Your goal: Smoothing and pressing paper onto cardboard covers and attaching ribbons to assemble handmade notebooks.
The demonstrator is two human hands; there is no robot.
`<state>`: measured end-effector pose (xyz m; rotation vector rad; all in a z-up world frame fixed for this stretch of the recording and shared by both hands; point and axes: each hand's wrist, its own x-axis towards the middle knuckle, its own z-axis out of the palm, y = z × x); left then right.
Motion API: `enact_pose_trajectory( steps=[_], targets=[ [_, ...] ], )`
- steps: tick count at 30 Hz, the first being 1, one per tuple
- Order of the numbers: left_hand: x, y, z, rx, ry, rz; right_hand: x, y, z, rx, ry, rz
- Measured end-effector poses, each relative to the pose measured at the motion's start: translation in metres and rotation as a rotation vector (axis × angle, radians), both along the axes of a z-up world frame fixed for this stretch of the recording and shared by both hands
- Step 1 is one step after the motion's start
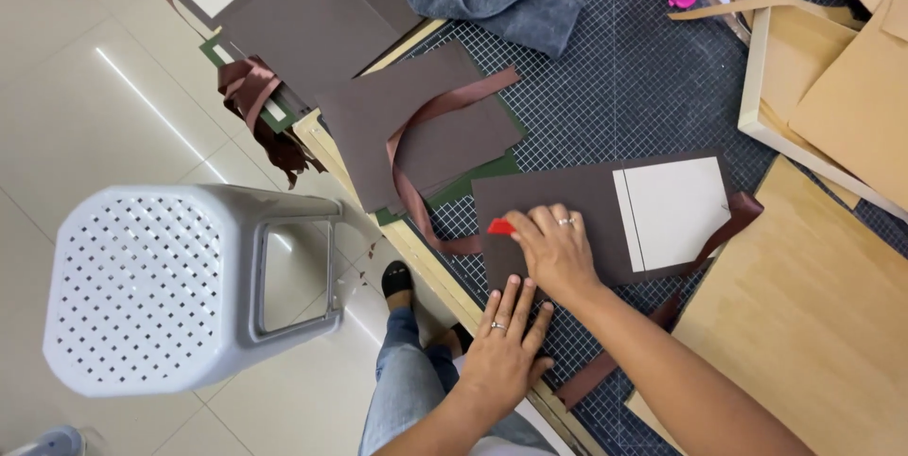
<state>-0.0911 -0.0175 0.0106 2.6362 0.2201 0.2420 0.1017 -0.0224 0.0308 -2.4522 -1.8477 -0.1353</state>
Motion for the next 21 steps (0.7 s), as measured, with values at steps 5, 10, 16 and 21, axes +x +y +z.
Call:
enact_pose_trajectory(
  steps=[5,10,16,21],
  targets=[
    [0.001,0.004,-0.003,-0.006,-0.005,-0.005,-0.007,-0.005,0.011,0.113,-0.049,0.036],
    [-0.001,0.006,0.002,-0.038,-0.008,-0.014,0.000,0.013,0.009,0.159,-0.077,0.044],
    [-0.002,0.010,0.002,-0.089,-0.048,-0.035,-0.009,0.005,0.009,0.062,-0.037,0.010],
    [-0.003,0.006,0.002,-0.083,-0.045,-0.019,0.008,0.033,0.001,0.121,-0.052,0.035]
  ],
)
